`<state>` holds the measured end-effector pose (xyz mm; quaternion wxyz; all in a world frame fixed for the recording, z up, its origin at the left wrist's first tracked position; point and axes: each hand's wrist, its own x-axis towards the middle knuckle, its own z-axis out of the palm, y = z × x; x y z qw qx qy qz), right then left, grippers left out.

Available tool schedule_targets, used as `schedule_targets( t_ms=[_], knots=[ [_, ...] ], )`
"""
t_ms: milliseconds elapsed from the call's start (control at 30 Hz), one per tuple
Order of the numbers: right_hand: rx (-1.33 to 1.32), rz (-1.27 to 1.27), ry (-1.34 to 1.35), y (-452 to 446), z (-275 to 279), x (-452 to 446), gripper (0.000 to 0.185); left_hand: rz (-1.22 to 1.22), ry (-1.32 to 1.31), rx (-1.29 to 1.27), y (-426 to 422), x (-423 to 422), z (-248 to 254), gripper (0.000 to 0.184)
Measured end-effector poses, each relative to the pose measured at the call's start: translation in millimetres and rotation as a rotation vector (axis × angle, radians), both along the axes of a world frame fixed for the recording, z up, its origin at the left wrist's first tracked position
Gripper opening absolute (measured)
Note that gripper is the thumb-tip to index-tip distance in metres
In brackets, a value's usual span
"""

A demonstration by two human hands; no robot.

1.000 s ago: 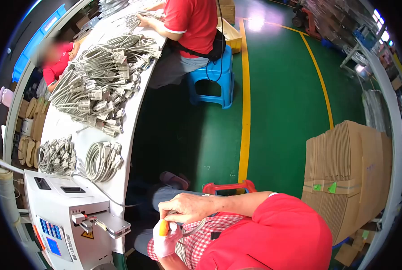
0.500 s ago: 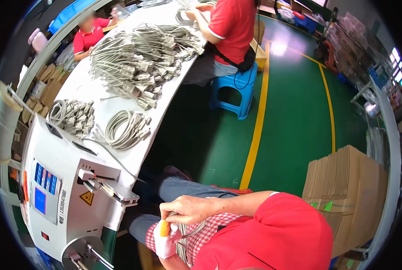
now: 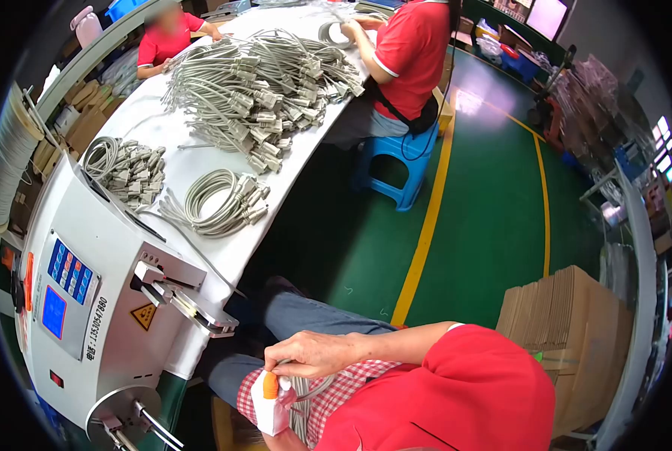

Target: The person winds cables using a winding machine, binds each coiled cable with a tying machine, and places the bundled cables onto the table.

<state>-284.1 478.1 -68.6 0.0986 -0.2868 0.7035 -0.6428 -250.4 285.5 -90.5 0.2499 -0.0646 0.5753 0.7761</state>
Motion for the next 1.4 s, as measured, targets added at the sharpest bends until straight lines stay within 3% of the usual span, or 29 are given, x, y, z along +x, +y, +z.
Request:
schedule_targets(
  t_ms=[167, 200, 233, 333, 367, 433, 500, 567, 633, 700, 767, 800, 833, 1000, 1133, 1400],
  knots=[
    [0.026, -0.105, 0.308, -3.8, 0.0, -8.5, 0.019, 0.157, -0.088, 0.051, 5.4, 1.2, 10.9, 0.008],
    [0.052, -0.089, 0.329, -5.0, 2.5, -12.3, 0.021, 0.165, -0.007, -0.122, 13.6, 0.9, 20.0, 0.003],
    [0.105, -0.091, 0.363, -3.5, 9.2, -15.2, 0.024, 0.143, -0.018, -0.097, 5.9, 3.6, 7.4, 0.001],
    [0.058, -0.073, 0.337, -5.9, 4.6, -17.9, 0.026, -0.004, 0.148, -0.432, -1.5, 6.2, 14.0, 0.021],
    [0.047, -0.065, 0.340, -5.4, 2.8, -18.8, 0.025, 0.033, 0.268, -0.404, -1.2, 11.3, 12.6, 0.019],
    [-0.044, 0.037, 0.240, -5.5, -3.8, -19.8, 0.026, -0.001, 0.124, -0.069, -8.7, 16.7, 13.7, 0.017],
    [-0.054, 0.075, 0.145, -7.1, -4.2, -18.4, 0.024, -0.021, 0.144, -0.124, -13.3, 16.4, 25.6, 0.016],
    [0.026, 0.062, 0.268, -11.0, 13.9, -28.5, 0.021, 0.012, 0.092, -0.049, -13.9, 9.6, 41.1, 0.016],
    [0.009, -0.019, 0.370, -16.6, 40.0, -50.1, 0.017, 0.092, 0.336, -0.283, -9.8, -13.7, 69.7, 0.034],
    [0.052, -0.127, 0.198, -21.6, 59.4, -68.2, 0.008, 0.221, 0.254, -0.259, -5.1, -39.3, 94.7, 0.026],
    [0.020, -0.213, 0.071, -32.1, 63.3, -90.7, 0.011, 0.315, 0.419, -0.407, -5.6, -73.0, 85.5, 0.025],
    [0.025, -0.241, 0.084, -36.1, 57.2, -106.2, 0.013, 0.361, 0.779, -0.632, -8.9, -93.7, 67.3, 0.023],
    [0.023, -0.255, 0.008, -39.8, 50.2, -121.5, 0.015, 0.331, 0.396, -0.359, -11.2, -102.0, 82.4, 0.020],
    [-0.011, -0.278, -0.116, -48.1, 28.9, -162.8, 0.017, 0.393, 0.411, -0.451, -15.0, -144.3, 60.0, 0.017],
    [-0.024, -0.298, -0.077, -61.9, 18.1, -171.2, 0.013, 0.450, 0.490, -0.722, -19.1, -158.7, 50.0, 0.021],
    [-0.068, -0.330, -0.157, -66.0, 12.7, -166.9, 0.013, 0.481, 0.438, -0.556, -19.0, -160.6, 38.8, 0.016]
  ],
)
